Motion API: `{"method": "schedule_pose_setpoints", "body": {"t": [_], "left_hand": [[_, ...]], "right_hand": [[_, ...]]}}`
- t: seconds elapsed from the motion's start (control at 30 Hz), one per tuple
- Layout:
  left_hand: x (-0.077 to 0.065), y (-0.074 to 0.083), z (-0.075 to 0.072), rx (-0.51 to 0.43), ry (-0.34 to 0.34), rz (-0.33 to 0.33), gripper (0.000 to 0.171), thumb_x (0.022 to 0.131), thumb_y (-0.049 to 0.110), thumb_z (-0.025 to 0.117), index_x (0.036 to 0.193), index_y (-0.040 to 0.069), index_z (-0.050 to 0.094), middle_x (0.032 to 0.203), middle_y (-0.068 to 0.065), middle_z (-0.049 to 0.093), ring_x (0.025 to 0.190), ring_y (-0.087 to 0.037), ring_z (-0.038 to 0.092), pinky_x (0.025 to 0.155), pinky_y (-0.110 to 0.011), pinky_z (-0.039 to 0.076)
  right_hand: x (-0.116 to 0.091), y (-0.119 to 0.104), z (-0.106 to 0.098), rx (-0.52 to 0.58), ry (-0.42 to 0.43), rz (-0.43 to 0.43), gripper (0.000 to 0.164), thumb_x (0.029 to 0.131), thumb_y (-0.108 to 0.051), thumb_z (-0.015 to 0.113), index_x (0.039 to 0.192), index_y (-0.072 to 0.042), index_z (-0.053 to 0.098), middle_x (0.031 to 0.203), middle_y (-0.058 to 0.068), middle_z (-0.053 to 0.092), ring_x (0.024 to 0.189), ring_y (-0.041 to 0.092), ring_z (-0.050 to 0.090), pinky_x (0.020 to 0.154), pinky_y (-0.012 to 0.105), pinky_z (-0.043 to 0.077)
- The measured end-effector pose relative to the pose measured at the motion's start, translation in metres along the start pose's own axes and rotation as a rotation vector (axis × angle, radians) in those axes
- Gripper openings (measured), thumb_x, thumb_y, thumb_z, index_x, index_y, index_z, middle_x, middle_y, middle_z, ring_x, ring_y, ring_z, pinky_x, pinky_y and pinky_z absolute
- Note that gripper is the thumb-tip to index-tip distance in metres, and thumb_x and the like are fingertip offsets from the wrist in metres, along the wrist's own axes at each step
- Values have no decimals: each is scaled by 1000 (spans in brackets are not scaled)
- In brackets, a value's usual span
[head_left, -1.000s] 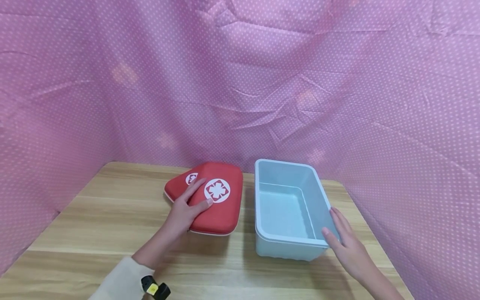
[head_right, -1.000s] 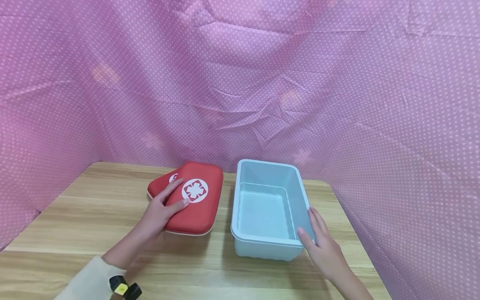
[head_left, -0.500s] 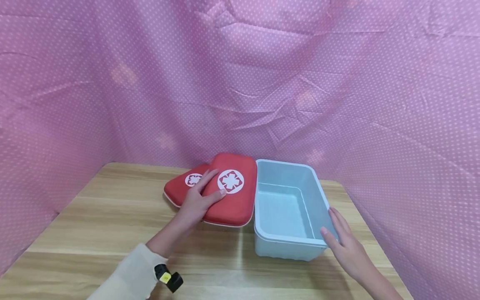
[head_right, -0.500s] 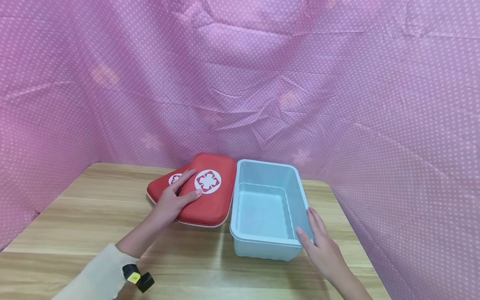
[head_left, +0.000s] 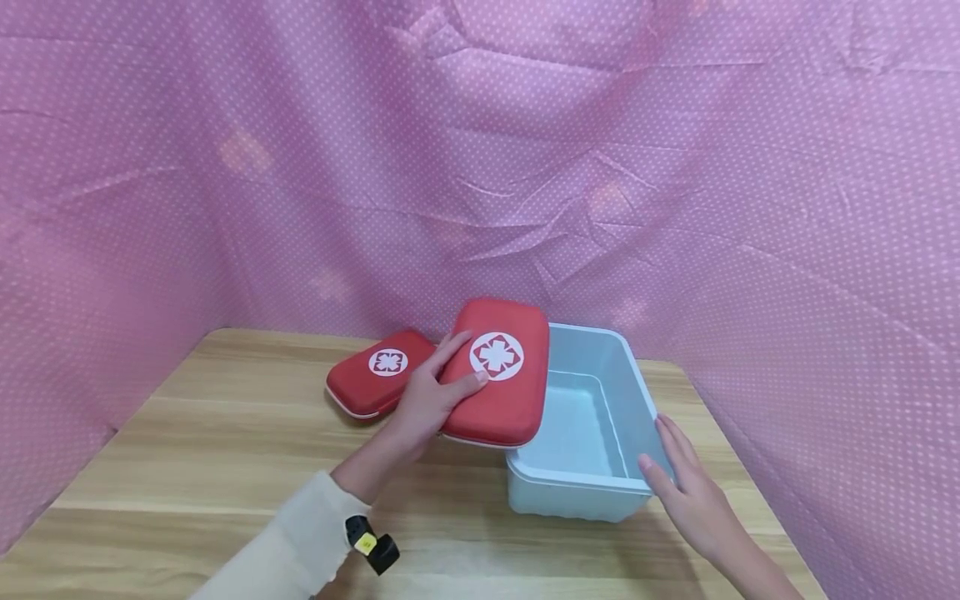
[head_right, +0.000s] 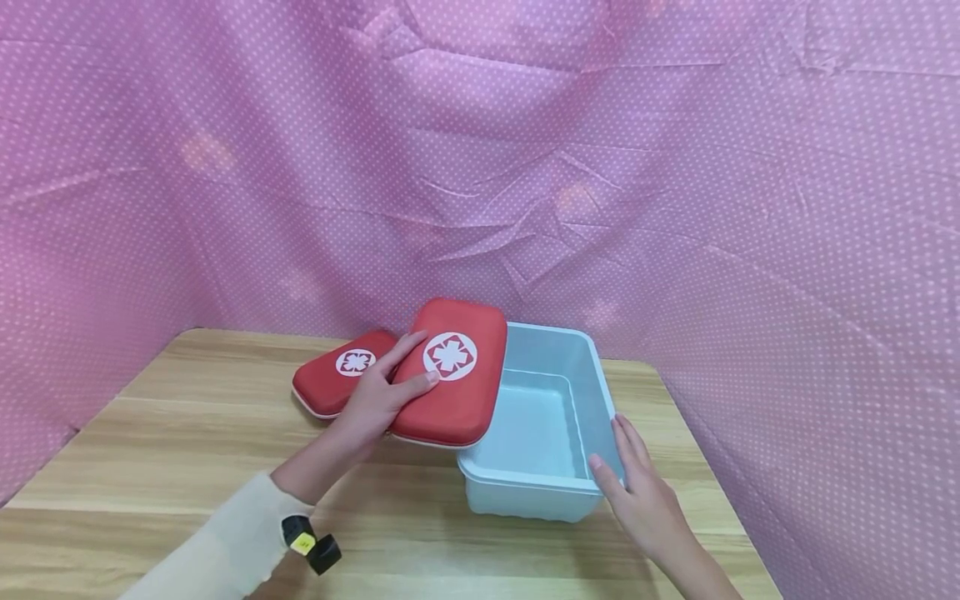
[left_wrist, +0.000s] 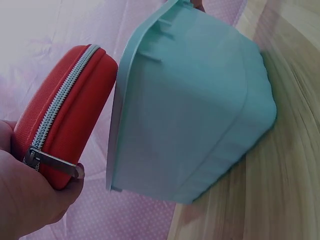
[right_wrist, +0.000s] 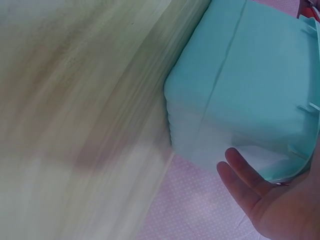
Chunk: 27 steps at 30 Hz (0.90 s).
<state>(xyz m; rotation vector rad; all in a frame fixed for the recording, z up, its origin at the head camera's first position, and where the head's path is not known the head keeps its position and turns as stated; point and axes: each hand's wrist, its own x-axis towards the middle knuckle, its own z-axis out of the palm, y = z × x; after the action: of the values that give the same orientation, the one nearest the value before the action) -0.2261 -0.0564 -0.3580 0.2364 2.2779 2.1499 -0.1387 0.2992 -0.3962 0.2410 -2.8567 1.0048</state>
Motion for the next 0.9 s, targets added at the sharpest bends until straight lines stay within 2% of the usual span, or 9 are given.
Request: {"method": "schedule_pose_setpoints", "body": {"t": [0.17, 0.3, 0.4, 0.6, 0.8, 0.9], "left_hand": [[2, 7, 15, 15, -19, -7, 62, 81, 41, 74, 134, 54, 44, 156, 14, 21, 137, -19, 25, 98, -41, 45], [5, 9, 26, 1, -45, 10, 64, 82, 38, 74, 137, 50, 43, 157, 16, 17, 137, -17, 25, 98, -39, 44], [5, 13, 32, -17, -72, 27, 65, 84, 32, 73, 141, 41, 42, 157, 19, 14, 139, -15, 23, 100, -38, 42], [-8, 33, 38, -13, -98, 55, 66, 87, 20, 69, 146, 24, 41, 158, 14, 16, 144, -13, 15, 108, -39, 33], [-10, 41, 44, 25, -95, 37, 65, 87, 21, 69, 146, 25, 41, 158, 12, 18, 143, -17, 19, 102, -39, 41], [1, 29, 50, 38, -93, 22, 65, 85, 30, 71, 143, 36, 42, 156, 21, 18, 142, -15, 21, 96, -37, 46]], "right_hand": [[-1, -4, 2, -26, 6, 19, 69, 100, -49, 37, 155, -21, 4, 161, 3, 1, 139, 48, 17, 96, 74, 23], [-1, -7, 4, -52, 13, 37, 70, 100, -49, 36, 155, -20, 4, 161, 4, 2, 138, 50, 21, 95, 74, 25], [-1, -8, 6, -54, 18, 36, 70, 100, -50, 36, 155, -19, 5, 161, 3, 2, 138, 48, 21, 95, 74, 25], [-1, -8, 7, -55, 29, 38, 71, 99, -52, 36, 155, -21, 6, 161, 0, 3, 138, 47, 23, 95, 73, 26], [0, -6, 9, -54, 41, 34, 71, 99, -52, 37, 155, -19, 7, 161, 1, 3, 138, 47, 22, 97, 73, 25], [0, -4, 10, -56, 45, 34, 72, 99, -53, 36, 155, -18, 7, 161, 1, 3, 138, 47, 22, 97, 73, 25]]}}
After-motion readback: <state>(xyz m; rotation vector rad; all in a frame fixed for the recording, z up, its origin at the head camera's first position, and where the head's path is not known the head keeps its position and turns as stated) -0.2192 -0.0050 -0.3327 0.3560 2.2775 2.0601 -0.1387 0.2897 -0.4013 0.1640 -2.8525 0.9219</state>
